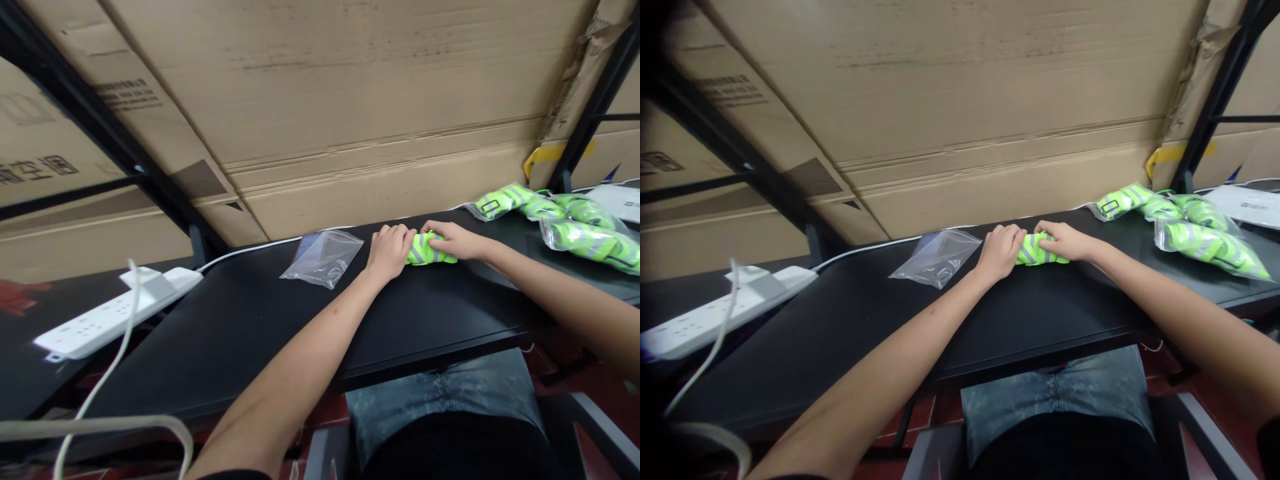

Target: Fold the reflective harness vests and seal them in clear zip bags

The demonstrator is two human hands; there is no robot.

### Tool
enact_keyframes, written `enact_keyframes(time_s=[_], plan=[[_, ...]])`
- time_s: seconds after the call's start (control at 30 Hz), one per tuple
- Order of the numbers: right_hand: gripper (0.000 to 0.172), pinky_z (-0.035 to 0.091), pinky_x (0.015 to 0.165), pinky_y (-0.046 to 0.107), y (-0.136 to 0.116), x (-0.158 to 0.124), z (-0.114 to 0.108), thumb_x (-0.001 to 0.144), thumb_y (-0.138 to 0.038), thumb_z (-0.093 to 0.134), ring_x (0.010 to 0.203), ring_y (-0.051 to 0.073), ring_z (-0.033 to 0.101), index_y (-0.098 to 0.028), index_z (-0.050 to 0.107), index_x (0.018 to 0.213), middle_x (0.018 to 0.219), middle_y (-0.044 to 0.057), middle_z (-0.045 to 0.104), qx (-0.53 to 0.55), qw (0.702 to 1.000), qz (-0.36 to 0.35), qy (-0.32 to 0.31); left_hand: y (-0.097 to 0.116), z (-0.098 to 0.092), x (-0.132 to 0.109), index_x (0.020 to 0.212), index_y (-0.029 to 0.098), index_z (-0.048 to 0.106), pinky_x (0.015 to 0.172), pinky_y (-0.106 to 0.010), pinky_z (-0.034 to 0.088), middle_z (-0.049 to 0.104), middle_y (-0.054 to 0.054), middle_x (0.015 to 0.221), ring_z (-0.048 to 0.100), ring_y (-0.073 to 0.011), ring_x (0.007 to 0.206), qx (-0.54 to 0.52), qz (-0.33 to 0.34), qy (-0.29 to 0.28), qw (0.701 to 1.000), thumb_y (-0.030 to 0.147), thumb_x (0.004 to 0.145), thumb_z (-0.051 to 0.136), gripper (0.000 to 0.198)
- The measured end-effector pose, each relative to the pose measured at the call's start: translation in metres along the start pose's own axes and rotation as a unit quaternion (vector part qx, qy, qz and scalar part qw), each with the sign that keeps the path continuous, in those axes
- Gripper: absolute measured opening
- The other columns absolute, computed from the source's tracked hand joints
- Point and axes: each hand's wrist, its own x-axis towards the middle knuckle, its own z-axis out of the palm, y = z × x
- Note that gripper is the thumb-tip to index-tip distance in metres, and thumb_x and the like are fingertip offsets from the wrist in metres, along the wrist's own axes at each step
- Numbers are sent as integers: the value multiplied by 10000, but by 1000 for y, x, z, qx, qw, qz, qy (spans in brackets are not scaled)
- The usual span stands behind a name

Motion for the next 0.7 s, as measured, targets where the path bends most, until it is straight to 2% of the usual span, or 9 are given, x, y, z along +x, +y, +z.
enact_keyframes(time_s=[0.07, 0.13, 0.27, 0.33, 0.43, 0.57, 0.63, 0.7], plan=[[244, 453, 754, 322, 8, 8, 1, 892, -340, 458, 836, 209, 586, -177, 588, 1018, 946, 71, 651, 22, 1000, 9, -11, 2, 2, -3, 1082, 181, 601, 873, -404, 400, 634, -111, 1118, 521, -280, 1053, 81, 10, -9, 997, 497, 1025, 317, 430], [282, 472, 809, 356, 15, 13, 5, 918, -348, 427, 891, 235, 597, -167, 622, 1010, 979, 98, 655, 8, 1000, 6, -15, 3, 5, -4, 1192, 171, 572, 908, -433, 407, 589, -137, 1194, 492, -306, 1104, 119, 3, -35, 992, 524, 1015, 324, 466], [383, 450, 959, 440, 18, 15, 17, 967, -340, 365, 1053, 292, 564, -141, 681, 1050, 1062, 164, 616, -124, 991, -29, 29, -2, 11, 3, 1196, 218, 612, 945, -450, 421, 515, -122, 1296, 473, -304, 1157, 88, -44, -97, 990, 502, 1026, 276, 472], [407, 447, 972, 440, 13, 12, 21, 994, -328, 334, 1087, 291, 550, -124, 660, 1127, 1126, 180, 594, -176, 981, -46, 72, -7, 14, 9, 1203, 232, 628, 1000, -471, 395, 481, -119, 1354, 440, -313, 1223, 70, -51, -114, 990, 499, 1027, 267, 483], [427, 458, 934, 436, 2, 4, 24, 1024, -366, 317, 1013, 281, 571, -110, 640, 1137, 1080, 173, 625, -227, 966, -88, 86, -13, 15, 19, 1208, 213, 644, 1033, -518, 360, 512, -151, 1302, 423, -347, 1253, 58, -58, -131, 988, 495, 1022, 263, 509], [574, 474, 903, 444, -1, -3, 24, 928, -598, 507, 995, 307, 585, -101, 616, 1195, 1085, 174, 662, -229, 964, -130, 44, -16, 17, 25, 1184, 220, 666, 977, -553, 388, 535, -174, 1248, 468, -383, 1208, 50, -73, -140, 986, 492, 1015, 257, 520], [574, 474, 898, 441, 2, -2, 24, 928, -578, 526, 1004, 309, 592, -96, 600, 1231, 1117, 181, 662, -229, 964, -130, 42, -15, 18, 24, 1274, 236, 609, 956, -530, 407, 553, -167, 1253, 506, -365, 1186, 52, -61, -123, 989, 450, 1019, 270, 475], [497, 468, 880, 426, 4, 1, 24, 972, -514, 480, 962, 292, 604, -90, 612, 1196, 1077, 177, 670, -244, 961, -126, 36, -12, 17, 21, 1335, 228, 545, 941, -491, 419, 587, -159, 1228, 557, -335, 1141, 63, -46, -101, 992, 400, 1028, 269, 447]])
